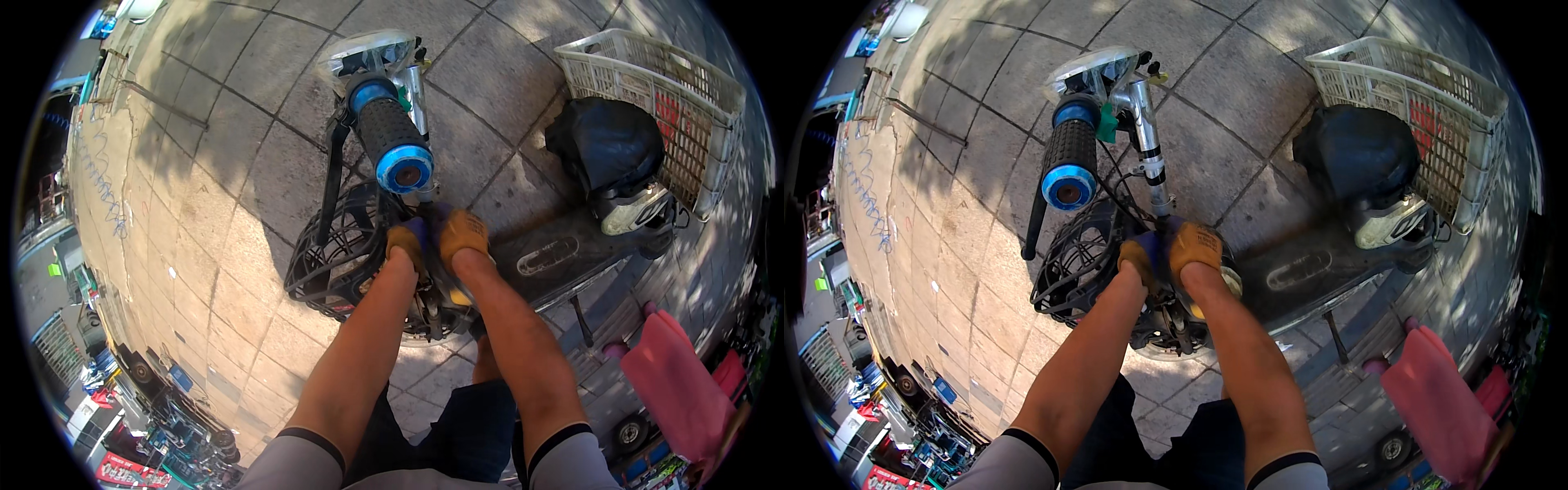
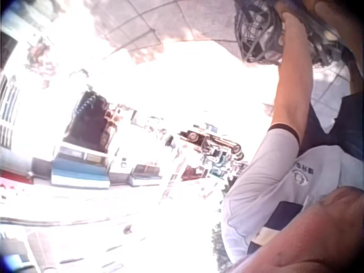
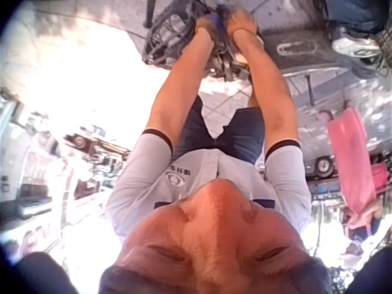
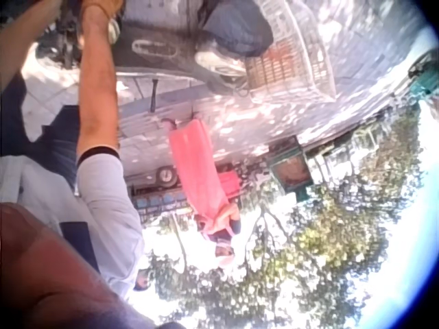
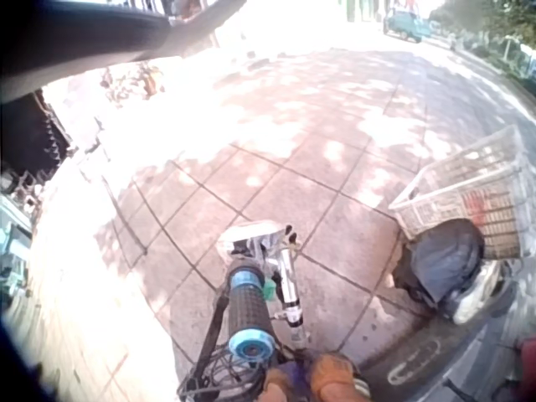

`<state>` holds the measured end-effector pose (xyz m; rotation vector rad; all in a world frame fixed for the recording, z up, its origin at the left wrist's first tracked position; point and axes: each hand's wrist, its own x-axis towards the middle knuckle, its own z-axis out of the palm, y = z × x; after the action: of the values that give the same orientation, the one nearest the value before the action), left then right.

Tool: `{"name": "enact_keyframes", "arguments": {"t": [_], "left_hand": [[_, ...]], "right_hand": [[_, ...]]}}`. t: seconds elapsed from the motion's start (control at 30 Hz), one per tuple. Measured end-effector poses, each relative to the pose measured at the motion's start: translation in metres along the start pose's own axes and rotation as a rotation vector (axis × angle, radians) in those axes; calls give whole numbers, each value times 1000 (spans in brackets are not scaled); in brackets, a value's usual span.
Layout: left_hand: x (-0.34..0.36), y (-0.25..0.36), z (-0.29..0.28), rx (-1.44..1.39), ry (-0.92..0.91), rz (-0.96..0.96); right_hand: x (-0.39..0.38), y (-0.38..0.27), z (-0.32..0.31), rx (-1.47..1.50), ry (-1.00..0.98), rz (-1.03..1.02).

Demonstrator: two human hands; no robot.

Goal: The person retrieves a wrench and a spring from a workshop shelf and proceeds to repair the rear suspension of a scooter. They use the wrench to adjust the spring assembly on the scooter's rear wheel while kneeling on the sidewalk.

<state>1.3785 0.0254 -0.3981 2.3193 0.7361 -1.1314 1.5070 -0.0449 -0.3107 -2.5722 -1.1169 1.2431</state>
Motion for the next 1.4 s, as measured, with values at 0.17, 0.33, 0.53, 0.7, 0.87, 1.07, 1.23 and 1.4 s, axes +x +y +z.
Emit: {"name": "enact_keyframes", "arguments": {"t": [0.17, 0.33, 0.53, 0.7, 0.87, 1.07, 1.23, 1.4], "left_hand": [[-25, 13, -40, -231, 86, 47], [-36, 15, -47, -506, 199, 127], [30, -13, 62, -1173, 251, 238], [7, 26, 39, -1880, 431, 60], [-35, 42, -11, -2324, 443, -43], [-28, 40, 8, -2248, 479, 21], [-29, 49, 13, -2140, 538, 39], [-57, 55, 23, -1686, 785, -2]], "right_hand": [[10, 18, 20, -91, -75, 69], [12, 12, 5, -110, -128, 54], [14, 0, 2, -66, -131, 61], [8, 9, -1, 45, -87, 112], [-11, 5, 1, 533, 159, 160], [-12, 17, 27, 674, 242, 179], [-6, 16, 18, 583, 200, 196], [-9, 12, 13, 610, 168, 197]]}}
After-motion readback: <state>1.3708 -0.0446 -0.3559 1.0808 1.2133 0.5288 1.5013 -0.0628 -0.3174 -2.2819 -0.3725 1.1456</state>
